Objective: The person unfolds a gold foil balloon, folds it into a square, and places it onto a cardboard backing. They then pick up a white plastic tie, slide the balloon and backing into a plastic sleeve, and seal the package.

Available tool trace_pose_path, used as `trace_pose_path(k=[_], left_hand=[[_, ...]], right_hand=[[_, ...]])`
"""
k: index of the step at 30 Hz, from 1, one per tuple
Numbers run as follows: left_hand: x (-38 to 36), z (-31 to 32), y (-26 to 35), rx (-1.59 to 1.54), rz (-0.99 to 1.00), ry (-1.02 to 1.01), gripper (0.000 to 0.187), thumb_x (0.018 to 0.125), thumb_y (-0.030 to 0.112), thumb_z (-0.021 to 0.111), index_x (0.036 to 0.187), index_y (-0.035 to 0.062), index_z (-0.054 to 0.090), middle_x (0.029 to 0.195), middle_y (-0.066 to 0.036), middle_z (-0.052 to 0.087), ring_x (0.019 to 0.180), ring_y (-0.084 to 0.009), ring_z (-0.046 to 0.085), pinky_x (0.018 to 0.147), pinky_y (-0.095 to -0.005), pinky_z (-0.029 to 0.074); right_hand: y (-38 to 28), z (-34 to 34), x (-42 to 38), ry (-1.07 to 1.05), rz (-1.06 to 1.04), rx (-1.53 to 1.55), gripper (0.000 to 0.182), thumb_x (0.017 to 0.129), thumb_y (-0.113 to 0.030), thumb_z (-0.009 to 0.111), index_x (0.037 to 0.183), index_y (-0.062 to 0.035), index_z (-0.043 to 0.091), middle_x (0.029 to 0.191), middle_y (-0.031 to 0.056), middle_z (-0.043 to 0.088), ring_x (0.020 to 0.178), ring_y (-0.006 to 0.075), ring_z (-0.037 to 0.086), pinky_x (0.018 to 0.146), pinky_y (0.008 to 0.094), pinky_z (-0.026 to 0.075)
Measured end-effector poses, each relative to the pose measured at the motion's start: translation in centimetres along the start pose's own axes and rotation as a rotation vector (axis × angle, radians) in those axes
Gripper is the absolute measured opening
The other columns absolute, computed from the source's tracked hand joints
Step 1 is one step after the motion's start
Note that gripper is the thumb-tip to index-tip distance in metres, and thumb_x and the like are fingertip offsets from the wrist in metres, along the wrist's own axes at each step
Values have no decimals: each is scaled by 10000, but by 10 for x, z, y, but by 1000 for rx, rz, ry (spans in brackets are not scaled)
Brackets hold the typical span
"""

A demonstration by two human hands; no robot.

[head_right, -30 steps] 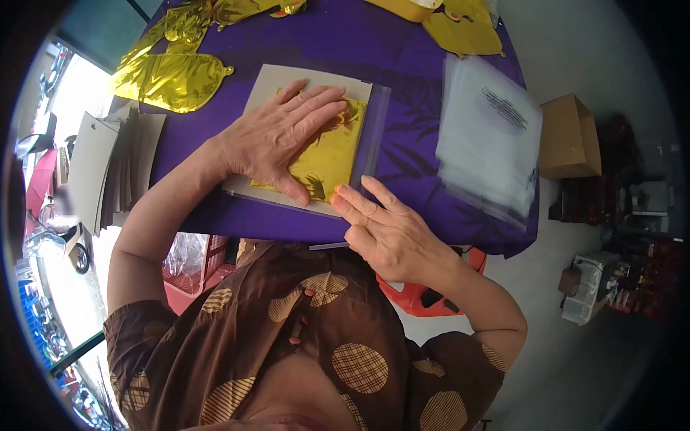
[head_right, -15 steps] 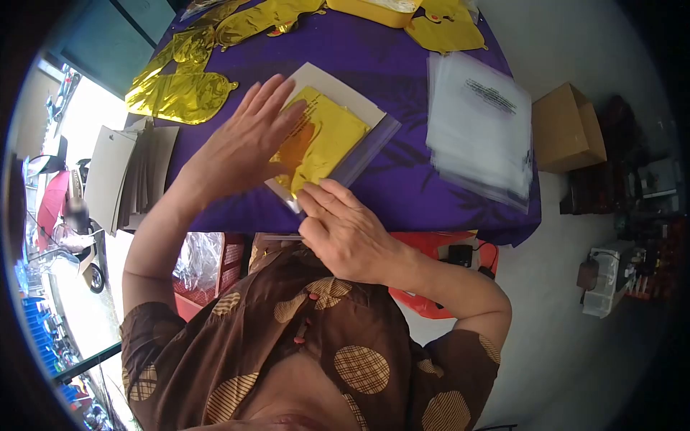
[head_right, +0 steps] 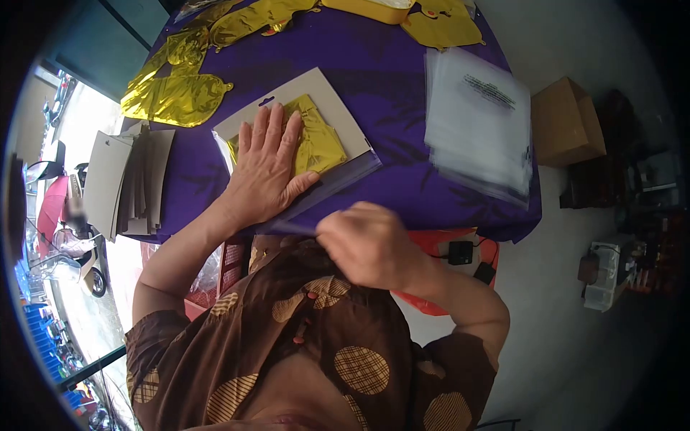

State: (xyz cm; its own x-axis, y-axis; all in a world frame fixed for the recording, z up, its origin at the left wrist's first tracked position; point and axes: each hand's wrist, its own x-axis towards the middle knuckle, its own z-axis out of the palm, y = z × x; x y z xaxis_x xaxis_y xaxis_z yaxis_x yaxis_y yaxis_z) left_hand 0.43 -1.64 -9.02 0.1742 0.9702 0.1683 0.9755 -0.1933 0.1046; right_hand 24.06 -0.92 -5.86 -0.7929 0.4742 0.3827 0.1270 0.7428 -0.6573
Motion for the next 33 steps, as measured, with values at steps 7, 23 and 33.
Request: trace_pose_path(k=[7,23,33], left_hand=[[1,4,-2,-47,0,44,1037,895,731,461,1465,-115,275,1535,-359,219,1446,-519,187,1135,-634,168],[-2,1,5,8,-127,-25,1156,832,806,473,1438,-161,295,1537,-344,235,1437,-564,148,1068,-758,145],[-1,-4,5,12,-60,13,932,843,801,453,1518,164,376,1573,-281,236,1441,-534,173,994,-782,203]], right_hand=[[28,-34,-23,179,294,-365,55,890,-55,663,881,-59,609,530,66,540,452,251,554,492,370,445],[37,-27,-8,27,235,-516,127,898,-74,646,822,-70,544,484,59,490,419,270,512,490,378,419],[46,-25,11,18,168,-577,140,881,-58,648,832,-61,517,515,60,493,467,255,540,522,376,421]])
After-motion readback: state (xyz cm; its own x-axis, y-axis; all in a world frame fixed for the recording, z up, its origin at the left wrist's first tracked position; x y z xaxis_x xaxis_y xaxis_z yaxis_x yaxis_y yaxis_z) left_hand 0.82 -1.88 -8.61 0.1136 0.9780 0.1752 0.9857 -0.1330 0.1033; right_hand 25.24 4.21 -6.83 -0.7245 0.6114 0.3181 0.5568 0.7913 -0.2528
